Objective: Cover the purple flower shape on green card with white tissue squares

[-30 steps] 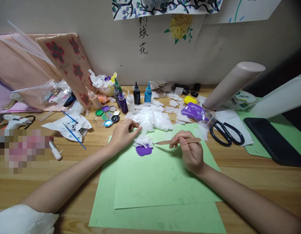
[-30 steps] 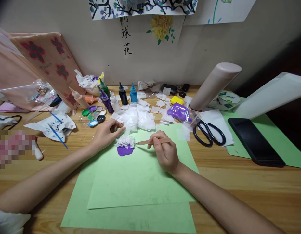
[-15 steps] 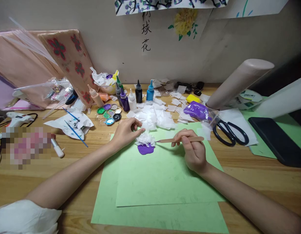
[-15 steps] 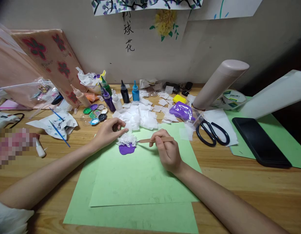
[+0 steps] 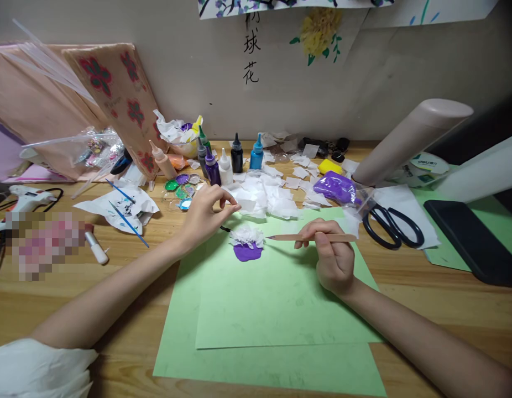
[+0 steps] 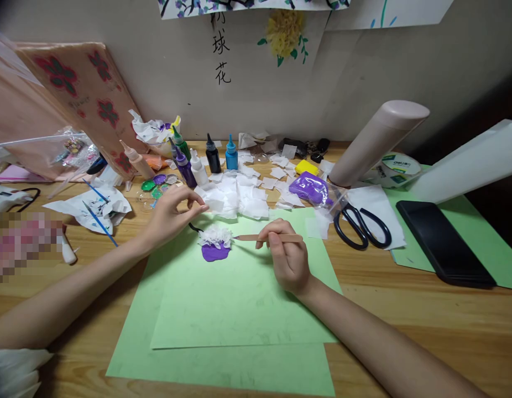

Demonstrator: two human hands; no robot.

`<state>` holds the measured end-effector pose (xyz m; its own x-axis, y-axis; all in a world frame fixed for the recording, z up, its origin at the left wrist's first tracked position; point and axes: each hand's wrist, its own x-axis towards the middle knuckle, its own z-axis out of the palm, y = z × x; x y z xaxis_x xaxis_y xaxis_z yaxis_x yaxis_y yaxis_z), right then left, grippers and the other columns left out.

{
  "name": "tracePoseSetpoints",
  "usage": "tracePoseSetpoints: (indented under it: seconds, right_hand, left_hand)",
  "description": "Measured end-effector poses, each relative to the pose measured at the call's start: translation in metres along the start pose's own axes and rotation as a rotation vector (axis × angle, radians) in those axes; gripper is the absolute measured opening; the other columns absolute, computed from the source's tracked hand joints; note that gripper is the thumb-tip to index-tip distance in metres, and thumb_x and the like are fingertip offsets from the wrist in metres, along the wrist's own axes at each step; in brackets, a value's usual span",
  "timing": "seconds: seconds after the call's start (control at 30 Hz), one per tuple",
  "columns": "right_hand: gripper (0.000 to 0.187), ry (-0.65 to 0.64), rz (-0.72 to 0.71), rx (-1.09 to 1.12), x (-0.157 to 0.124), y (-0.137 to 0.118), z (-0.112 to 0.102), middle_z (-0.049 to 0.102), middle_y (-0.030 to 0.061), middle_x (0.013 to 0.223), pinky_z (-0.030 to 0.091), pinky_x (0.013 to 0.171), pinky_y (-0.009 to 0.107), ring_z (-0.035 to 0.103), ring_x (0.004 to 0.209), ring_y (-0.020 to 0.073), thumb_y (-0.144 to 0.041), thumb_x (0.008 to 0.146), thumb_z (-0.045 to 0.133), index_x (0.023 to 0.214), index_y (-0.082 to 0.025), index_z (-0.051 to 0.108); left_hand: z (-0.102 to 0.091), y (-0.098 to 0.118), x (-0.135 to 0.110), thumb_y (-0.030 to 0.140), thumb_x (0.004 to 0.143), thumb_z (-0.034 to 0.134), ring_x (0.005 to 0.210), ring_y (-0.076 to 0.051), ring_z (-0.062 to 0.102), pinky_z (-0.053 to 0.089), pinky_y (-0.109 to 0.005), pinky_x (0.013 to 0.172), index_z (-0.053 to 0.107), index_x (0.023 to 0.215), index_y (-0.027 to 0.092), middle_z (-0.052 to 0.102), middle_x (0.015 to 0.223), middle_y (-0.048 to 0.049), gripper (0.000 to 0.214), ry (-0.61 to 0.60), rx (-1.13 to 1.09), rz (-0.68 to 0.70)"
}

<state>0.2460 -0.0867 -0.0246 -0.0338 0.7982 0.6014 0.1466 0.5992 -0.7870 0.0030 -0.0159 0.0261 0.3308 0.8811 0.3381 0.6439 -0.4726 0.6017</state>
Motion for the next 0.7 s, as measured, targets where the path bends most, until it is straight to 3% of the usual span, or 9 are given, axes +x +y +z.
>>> tracePoseSetpoints:
  seconds: [0.07,0.13,0.2,0.27,0.43,0.63,0.7]
  right_hand:
    - [0.022,0.006,-0.004,0.005,0.0,0.0,0.0,0.056,0.001,0.073,0.041,0.062,0.033,0.055,0.065,0.0158,-0.021,0.097,0.037,0.089,-0.021,0.057]
    - [0.021,0.013,-0.009,0.005,0.001,0.0,0.001,0.056,0.0008,0.071,0.041,0.06,0.033,0.055,0.064,0.0159,-0.021,0.097,0.038,0.089,-0.021,0.058]
    - [0.02,0.029,-0.027,0.006,0.002,-0.001,0.001,0.057,0.0007,0.068,0.041,0.058,0.033,0.055,0.062,0.016,-0.021,0.096,0.039,0.088,-0.02,0.058]
    - [0.02,0.058,-0.063,0.0,0.003,-0.002,0.002,0.057,0.0009,0.066,0.042,0.057,0.033,0.055,0.06,0.0162,-0.022,0.095,0.04,0.086,-0.02,0.057]
    - [0.019,0.086,-0.175,0.001,0.001,-0.006,0.0,0.056,0.0006,0.061,0.044,0.058,0.034,0.055,0.06,0.0179,-0.021,0.095,0.04,0.086,-0.021,0.056]
    - [0.016,-0.265,-0.428,-0.21,0.0,-0.016,-0.004,0.064,0.0048,0.072,0.049,0.059,0.032,0.057,0.068,0.0181,-0.015,0.091,0.04,0.096,-0.02,0.055]
    - [0.018,-0.307,-0.475,-0.275,0.002,-0.018,-0.002,0.064,0.0051,0.073,0.051,0.059,0.031,0.056,0.068,0.0181,-0.012,0.09,0.041,0.099,-0.019,0.054]
  left_hand:
    - [-0.017,0.021,-0.003,0.032,0.079,0.068,0.077,-0.017,0.05,0.036,-0.029,0.074,0.067,0.074,0.019,0.06,0.074,-0.0006,0.014,-0.101,0.035,-0.007]
    - [-0.027,0.042,-0.008,0.033,0.077,0.071,0.075,-0.016,0.052,0.038,-0.028,0.073,0.068,0.071,0.02,0.062,0.075,0.0007,0.014,-0.305,-0.122,-0.034]
    - [-0.029,0.056,-0.014,0.034,0.076,0.072,0.076,-0.015,0.055,0.04,-0.027,0.074,0.068,0.073,0.02,0.064,0.074,0.0016,0.015,-0.521,-0.276,-0.097]
    - [-0.024,0.059,-0.018,0.034,0.076,0.072,0.075,-0.014,0.056,0.041,-0.026,0.073,0.068,0.073,0.02,0.064,0.075,0.0014,0.015,-0.621,-0.333,-0.154]
    - [-0.004,0.039,-0.019,0.034,0.079,0.068,0.08,-0.018,0.054,0.039,-0.03,0.074,0.069,0.076,0.02,0.063,0.078,-0.0013,0.015,-0.474,-0.077,-0.152]
    - [0.004,0.032,-0.022,0.031,0.08,0.064,0.081,-0.019,0.052,0.036,-0.032,0.074,0.068,0.076,0.02,0.061,0.077,-0.0019,0.012,-0.383,0.121,-0.044]
    - [0.004,0.034,-0.023,0.031,0.079,0.065,0.08,-0.019,0.05,0.035,-0.032,0.072,0.068,0.075,0.02,0.059,0.075,-0.0017,0.012,-0.381,0.147,-0.042]
